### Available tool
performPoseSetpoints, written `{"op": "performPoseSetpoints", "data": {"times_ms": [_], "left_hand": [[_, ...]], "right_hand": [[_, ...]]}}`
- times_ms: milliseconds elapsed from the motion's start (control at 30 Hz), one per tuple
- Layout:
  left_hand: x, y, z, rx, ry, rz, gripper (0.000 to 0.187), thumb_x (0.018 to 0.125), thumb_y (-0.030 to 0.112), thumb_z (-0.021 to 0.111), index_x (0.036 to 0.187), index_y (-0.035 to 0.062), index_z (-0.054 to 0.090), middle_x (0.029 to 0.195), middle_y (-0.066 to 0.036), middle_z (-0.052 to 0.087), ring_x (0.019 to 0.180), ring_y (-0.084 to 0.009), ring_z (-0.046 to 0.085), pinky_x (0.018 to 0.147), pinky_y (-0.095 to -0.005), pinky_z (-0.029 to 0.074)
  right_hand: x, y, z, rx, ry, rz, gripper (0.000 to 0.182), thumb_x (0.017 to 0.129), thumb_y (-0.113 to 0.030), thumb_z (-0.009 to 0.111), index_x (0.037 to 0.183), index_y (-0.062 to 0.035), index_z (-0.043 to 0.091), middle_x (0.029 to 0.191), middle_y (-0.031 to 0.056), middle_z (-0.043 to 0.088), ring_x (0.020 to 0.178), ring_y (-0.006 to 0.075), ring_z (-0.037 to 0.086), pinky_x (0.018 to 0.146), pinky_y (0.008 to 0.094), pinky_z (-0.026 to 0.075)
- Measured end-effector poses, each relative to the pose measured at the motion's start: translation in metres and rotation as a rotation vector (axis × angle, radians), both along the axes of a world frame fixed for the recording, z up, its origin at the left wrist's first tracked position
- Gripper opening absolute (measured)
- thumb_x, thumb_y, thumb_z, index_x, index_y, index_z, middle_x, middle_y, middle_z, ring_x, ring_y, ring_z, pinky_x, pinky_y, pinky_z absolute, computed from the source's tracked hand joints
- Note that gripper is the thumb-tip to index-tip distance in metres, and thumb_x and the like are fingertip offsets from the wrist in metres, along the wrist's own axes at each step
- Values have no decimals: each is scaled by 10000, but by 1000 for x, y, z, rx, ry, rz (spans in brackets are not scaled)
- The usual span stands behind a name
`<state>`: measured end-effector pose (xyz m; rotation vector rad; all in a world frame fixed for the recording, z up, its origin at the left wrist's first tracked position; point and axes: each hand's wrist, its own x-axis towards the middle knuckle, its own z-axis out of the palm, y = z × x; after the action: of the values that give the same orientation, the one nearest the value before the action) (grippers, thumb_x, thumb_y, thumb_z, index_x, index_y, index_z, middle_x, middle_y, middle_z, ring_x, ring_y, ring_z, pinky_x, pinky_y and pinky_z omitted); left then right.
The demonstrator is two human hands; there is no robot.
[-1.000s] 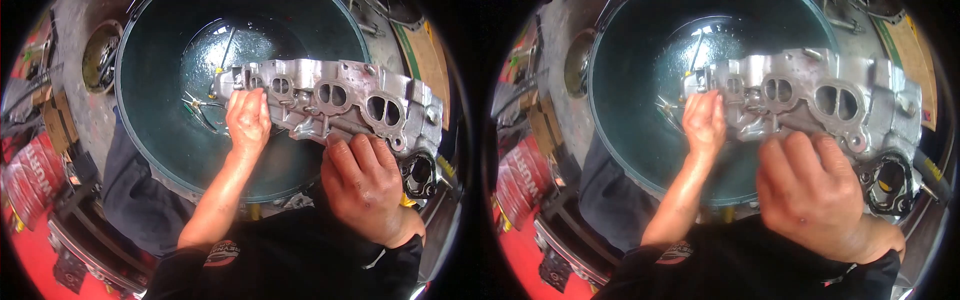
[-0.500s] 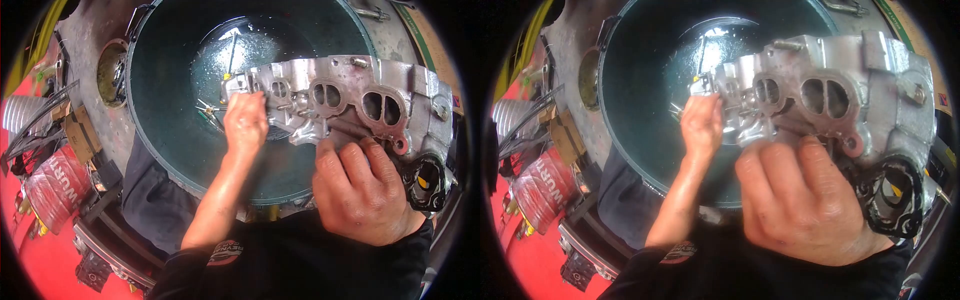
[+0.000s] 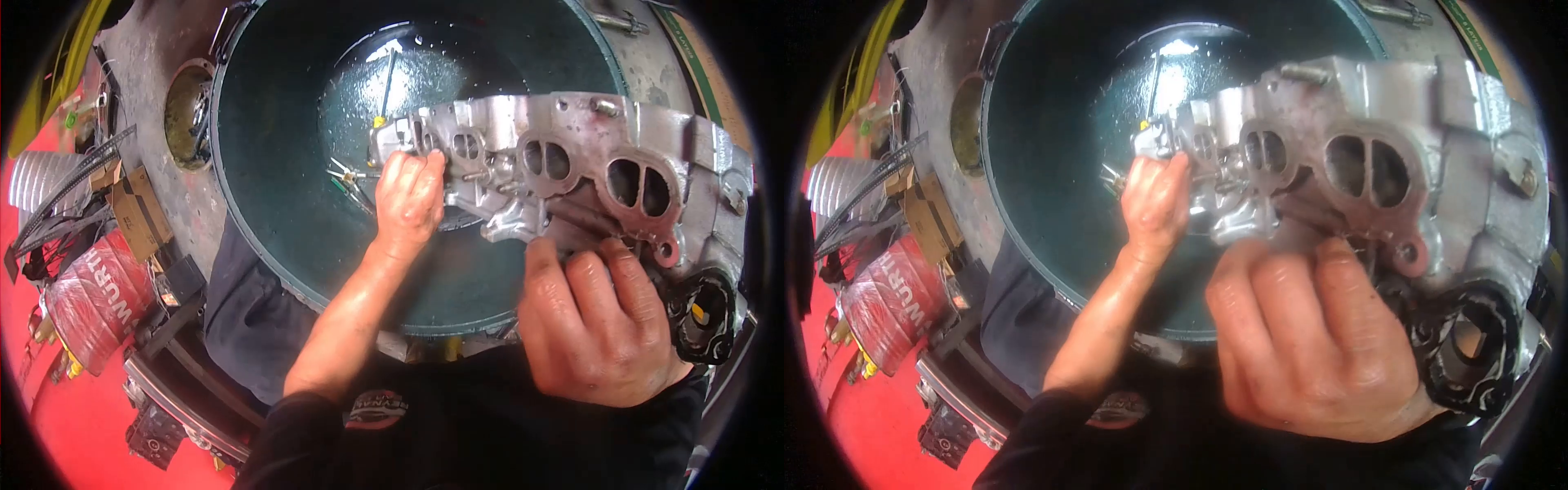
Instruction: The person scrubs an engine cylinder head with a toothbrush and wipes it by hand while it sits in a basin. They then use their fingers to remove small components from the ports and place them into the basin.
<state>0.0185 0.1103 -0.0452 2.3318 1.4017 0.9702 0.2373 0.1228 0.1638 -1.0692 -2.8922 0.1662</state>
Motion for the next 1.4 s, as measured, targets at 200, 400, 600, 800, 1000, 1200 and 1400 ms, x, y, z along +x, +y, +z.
{"op": "performPoseSetpoints", "data": {"times_ms": [200, 400, 600, 800, 1000, 1200, 1400], "left_hand": [[1, 7, -5, 45, -7, 0, 408, 665, -96, 692, 1068, -50, 651, 805, -106, 574, 721, -283, 547, 662, -391, 477], [-3, 4, -8, 47, -6, -12, 386, 662, -89, 689, 1045, -52, 656, 772, -104, 538, 704, -280, 530, 631, -391, 464], [-6, 6, -11, 60, -18, -31, 388, 662, -66, 685, 1048, -62, 648, 769, -104, 525, 698, -286, 518, 626, -399, 458], [-21, -2, -3, -49, 37, -25, 308, 709, -71, 689, 1013, -35, 664, 762, -107, 561, 691, -290, 550, 645, -402, 484], [7, -16, 7, -142, -148, 294, 183, 823, -25, 713, 1002, 8, 696, 827, -118, 659, 733, -289, 603, 691, -386, 503], [28, -13, 19, -299, -264, 384, 118, 836, -46, 663, 953, -32, 670, 819, -158, 650, 766, -329, 614, 715, -413, 504], [39, 3, 30, -409, -350, 493, 84, 851, 8, 664, 920, -35, 686, 830, -192, 668, 793, -367, 640, 745, -431, 515]], "right_hand": [[-2, 3, 2, -38, -18, -6, 192, 677, -43, 664, 818, 86, 676, 931, 178, 665, 690, 248, 599, 754, 403, 551], [-3, 4, 3, -30, -37, -2, 232, 654, -43, 667, 833, 104, 671, 931, 199, 661, 683, 259, 597, 734, 405, 549], [-3, 6, 4, -47, -20, 4, 147, 665, 22, 711, 769, 108, 653, 944, 222, 663, 683, 275, 600, 703, 402, 549], [-5, 8, 4, -38, -11, 44, 127, 687, 81, 757, 751, 100, 650, 954, 223, 669, 696, 282, 612, 666, 392, 538], [-4, 6, 3, -67, 25, 26, 123, 682, 83, 746, 766, 100, 658, 958, 218, 664, 701, 275, 610, 661, 388, 530], [-2, 5, 1, -63, 20, 23, 161, 659, 33, 722, 789, 103, 659, 950, 213, 656, 705, 277, 609, 673, 384, 527], [-2, 5, 4, -43, -4, 17, 184, 689, -29, 676, 818, 100, 655, 943, 198, 654, 701, 265, 600, 703, 381, 532]]}}
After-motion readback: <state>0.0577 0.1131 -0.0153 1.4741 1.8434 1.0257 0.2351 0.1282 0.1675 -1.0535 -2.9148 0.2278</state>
